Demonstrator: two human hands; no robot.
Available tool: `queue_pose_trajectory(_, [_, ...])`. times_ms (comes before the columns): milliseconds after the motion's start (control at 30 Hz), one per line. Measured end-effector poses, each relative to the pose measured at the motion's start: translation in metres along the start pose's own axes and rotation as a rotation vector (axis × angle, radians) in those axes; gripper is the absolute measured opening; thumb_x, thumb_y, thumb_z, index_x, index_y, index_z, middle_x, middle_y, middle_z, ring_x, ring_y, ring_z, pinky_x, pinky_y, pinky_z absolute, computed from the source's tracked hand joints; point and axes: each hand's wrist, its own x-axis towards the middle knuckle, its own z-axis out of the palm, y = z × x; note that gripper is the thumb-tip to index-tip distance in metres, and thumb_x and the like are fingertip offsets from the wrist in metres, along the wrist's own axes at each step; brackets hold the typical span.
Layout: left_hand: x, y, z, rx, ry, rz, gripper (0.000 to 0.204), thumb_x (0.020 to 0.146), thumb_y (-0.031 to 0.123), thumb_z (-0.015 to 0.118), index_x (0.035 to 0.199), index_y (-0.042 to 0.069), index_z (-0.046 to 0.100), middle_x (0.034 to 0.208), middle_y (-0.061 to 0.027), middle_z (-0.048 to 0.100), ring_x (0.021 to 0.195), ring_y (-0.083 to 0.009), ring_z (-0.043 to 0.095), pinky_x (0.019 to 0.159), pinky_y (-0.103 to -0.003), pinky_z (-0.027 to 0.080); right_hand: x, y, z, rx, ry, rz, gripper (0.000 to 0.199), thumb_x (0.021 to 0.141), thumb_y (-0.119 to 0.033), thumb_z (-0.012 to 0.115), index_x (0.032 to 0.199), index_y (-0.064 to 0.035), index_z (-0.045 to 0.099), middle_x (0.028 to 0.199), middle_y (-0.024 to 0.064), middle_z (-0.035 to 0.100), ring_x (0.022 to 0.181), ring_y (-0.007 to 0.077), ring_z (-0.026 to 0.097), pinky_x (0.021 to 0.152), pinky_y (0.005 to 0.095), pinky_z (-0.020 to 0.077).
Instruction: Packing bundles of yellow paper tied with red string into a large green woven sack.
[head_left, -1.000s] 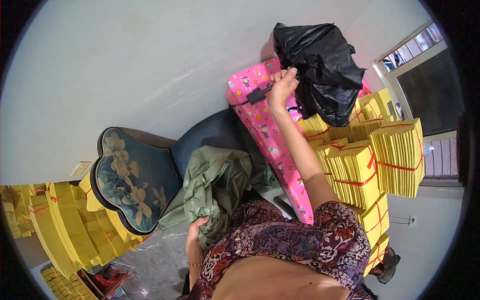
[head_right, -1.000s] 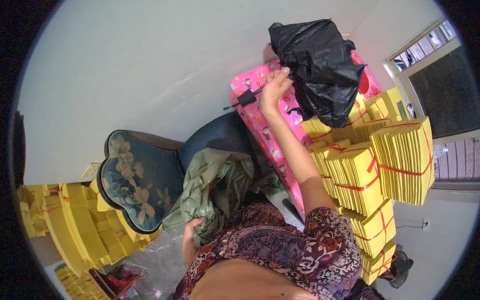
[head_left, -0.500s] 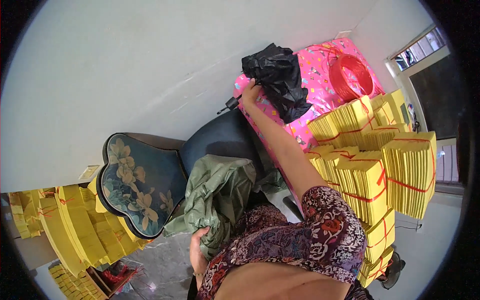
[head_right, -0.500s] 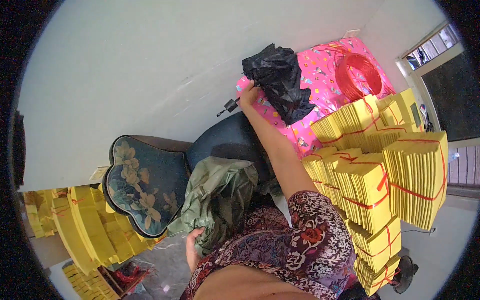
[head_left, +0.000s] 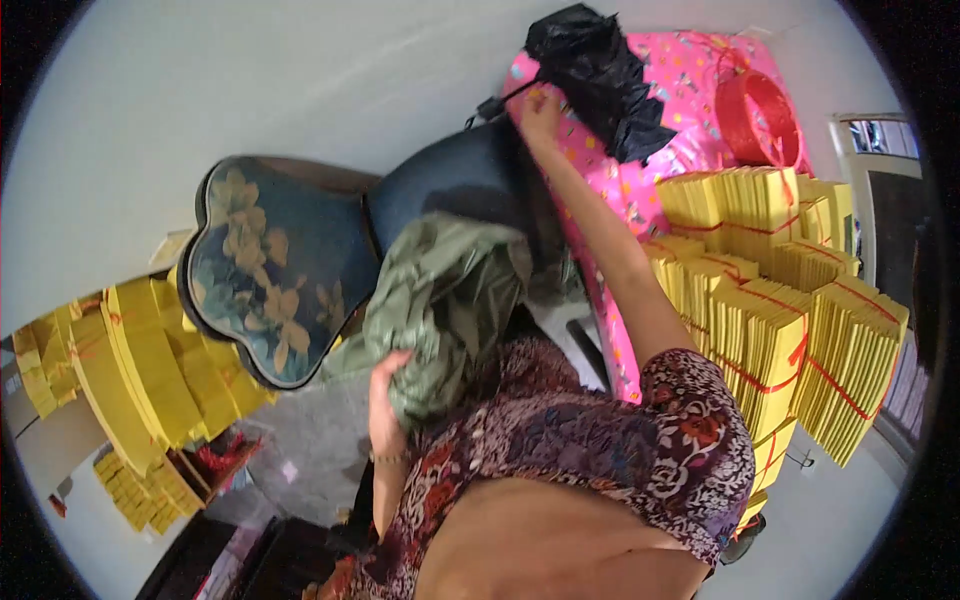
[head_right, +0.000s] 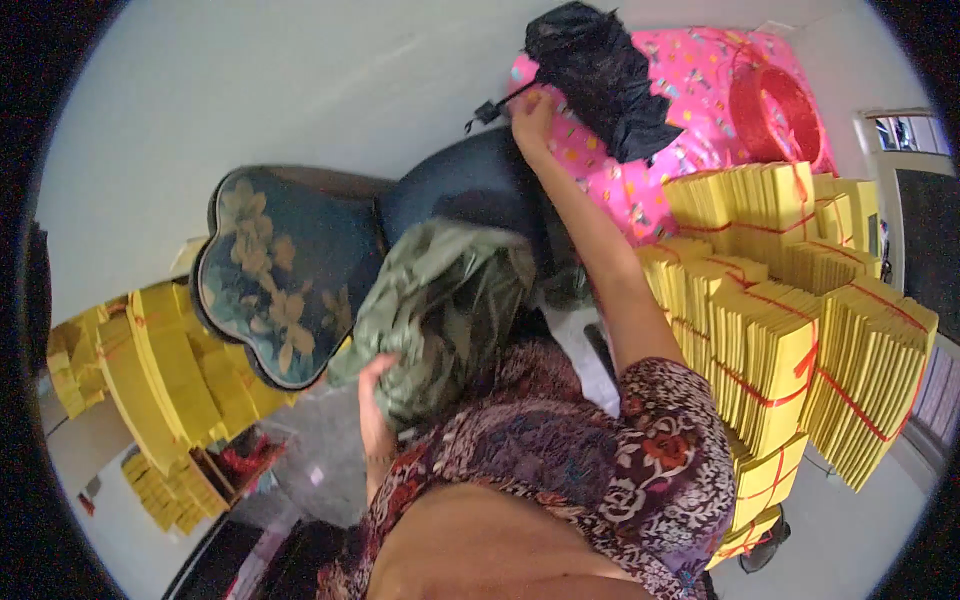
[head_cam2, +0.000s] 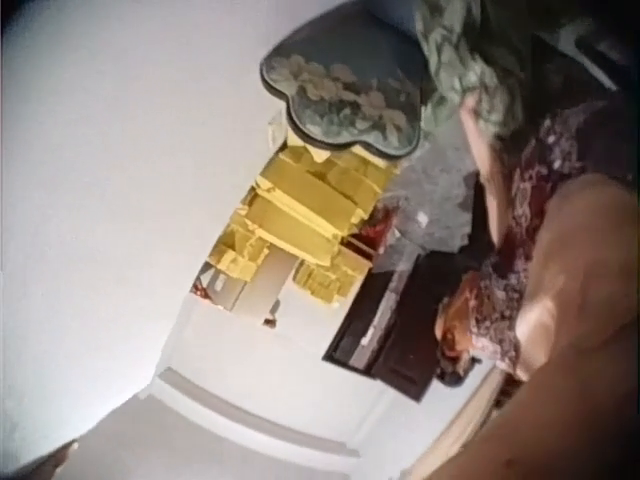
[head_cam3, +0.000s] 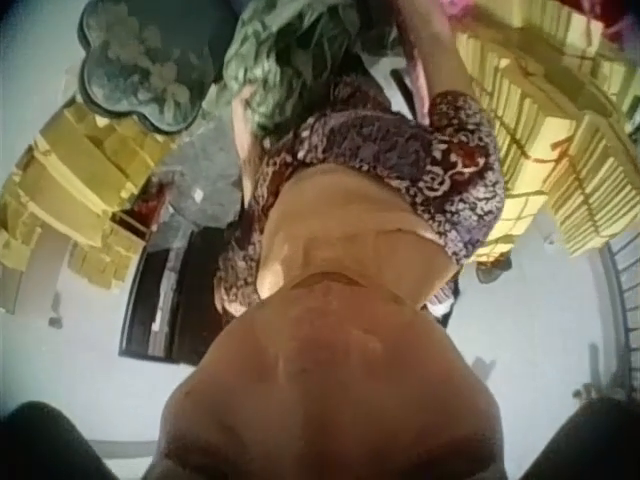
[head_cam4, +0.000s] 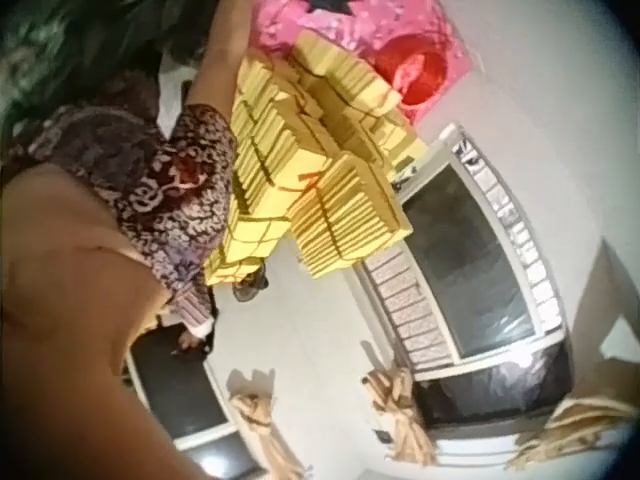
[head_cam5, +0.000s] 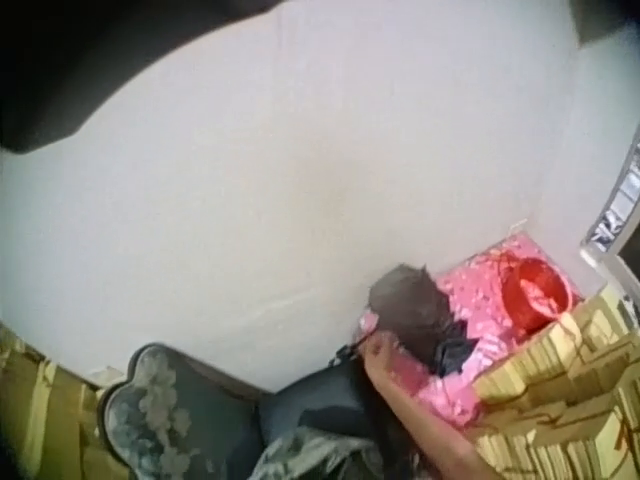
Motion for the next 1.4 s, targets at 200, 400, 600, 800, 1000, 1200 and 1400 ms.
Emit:
queue_pose_trajectory(200, [0.071, 0.012, -0.021, -0.416, -0.399, -0.307, 0.036, 0.077, 0.017, 0.049, 0.100, -0.009, 0.058, 0.095, -0.0194, 0.064, 0.084, -0.0301, 0.064, 0.079, -0.041, 0.053, -0.201, -0.092, -0.126, 0.295, -0.552, -0.106, 0.010, 0.087, -0.005, 0.052, 0.095, -0.0008, 0.055, 0.086, 0.0110, 0.056, 0.072, 0.0175, 0.055, 0.067, 0.0266, 0.0451])
queue_pose_trajectory(400, [0.099, 0.029, -0.005, -0.181, -0.352, -0.200, 0.022, 0.074, 0.011, 0.060, 0.091, -0.002, 0.063, 0.089, -0.0115, 0.065, 0.079, -0.0238, 0.063, 0.076, -0.037, 0.052, -0.232, -0.049, -0.093, -0.223, -1.381, -0.437, 0.042, 0.091, -0.040, 0.040, 0.113, -0.0074, 0.057, 0.116, 0.0140, 0.055, 0.113, 0.0316, 0.048, 0.104, 0.0400, 0.0266])
queue_pose_trajectory(600, [0.160, 0.086, -0.039, -0.029, -0.246, -0.122, 0.037, 0.069, 0.011, 0.064, 0.102, -0.003, 0.059, 0.097, -0.0133, 0.064, 0.087, -0.0273, 0.062, 0.083, -0.042, 0.050, -0.199, -0.025, -0.112, -0.829, -1.716, -0.014, 0.091, 0.072, -0.076, 0.037, 0.132, -0.0082, 0.042, 0.138, 0.0158, 0.038, 0.126, 0.0340, 0.038, 0.106, 0.0393, 0.0267])
queue_pose_trajectory(800, [0.203, 0.062, -0.011, 0.199, -0.466, -0.379, 0.028, 0.071, 0.012, 0.067, 0.096, -0.002, 0.063, 0.093, -0.0107, 0.065, 0.085, -0.0211, 0.062, 0.079, -0.033, 0.049, -0.241, 0.001, -0.105, -0.965, -1.477, 0.016, 0.076, 0.078, -0.059, 0.050, 0.129, -0.0032, 0.044, 0.130, 0.0191, 0.046, 0.107, 0.0379, 0.054, 0.092, 0.0411, 0.0426])
queue_pose_trajectory(1000, [0.233, 0.035, 0.016, 0.392, -0.630, -0.506, 0.026, 0.074, 0.018, 0.068, 0.092, 0.000, 0.067, 0.095, -0.0087, 0.066, 0.083, -0.0165, 0.061, 0.081, -0.028, 0.047, -0.306, 0.101, 0.011, 0.253, -1.337, 0.030, 0.049, 0.080, -0.029, 0.054, 0.124, -0.0063, 0.050, 0.122, 0.0179, 0.053, 0.115, 0.0291, 0.049, 0.097, 0.0435, 0.0366])
queue_pose_trajectory(1200, [0.276, 0.085, -0.047, 0.401, -0.354, -0.182, 0.044, 0.072, 0.015, 0.068, 0.111, -0.003, 0.057, 0.102, -0.0115, 0.064, 0.090, -0.0197, 0.061, 0.083, -0.032, 0.049, -0.253, 0.080, 0.060, -0.676, -1.606, 0.145, 0.068, 0.082, -0.048, 0.049, 0.137, -0.0117, 0.033, 0.143, 0.0045, 0.032, 0.129, 0.0235, 0.031, 0.106, 0.0354, 0.0254])
queue_pose_trajectory(1400, [0.265, 0.060, 0.045, 1.172, 0.367, 1.638, 0.023, 0.072, 0.011, 0.062, 0.093, 0.003, 0.061, 0.082, -0.0133, 0.060, 0.076, -0.0335, 0.056, 0.075, -0.043, 0.043, -0.211, 0.125, 0.009, -0.270, -1.878, 0.491, 0.074, 0.078, -0.047, 0.055, 0.138, -0.0118, 0.030, 0.131, 0.0140, 0.044, 0.115, 0.0279, 0.047, 0.085, 0.0414, 0.0452])
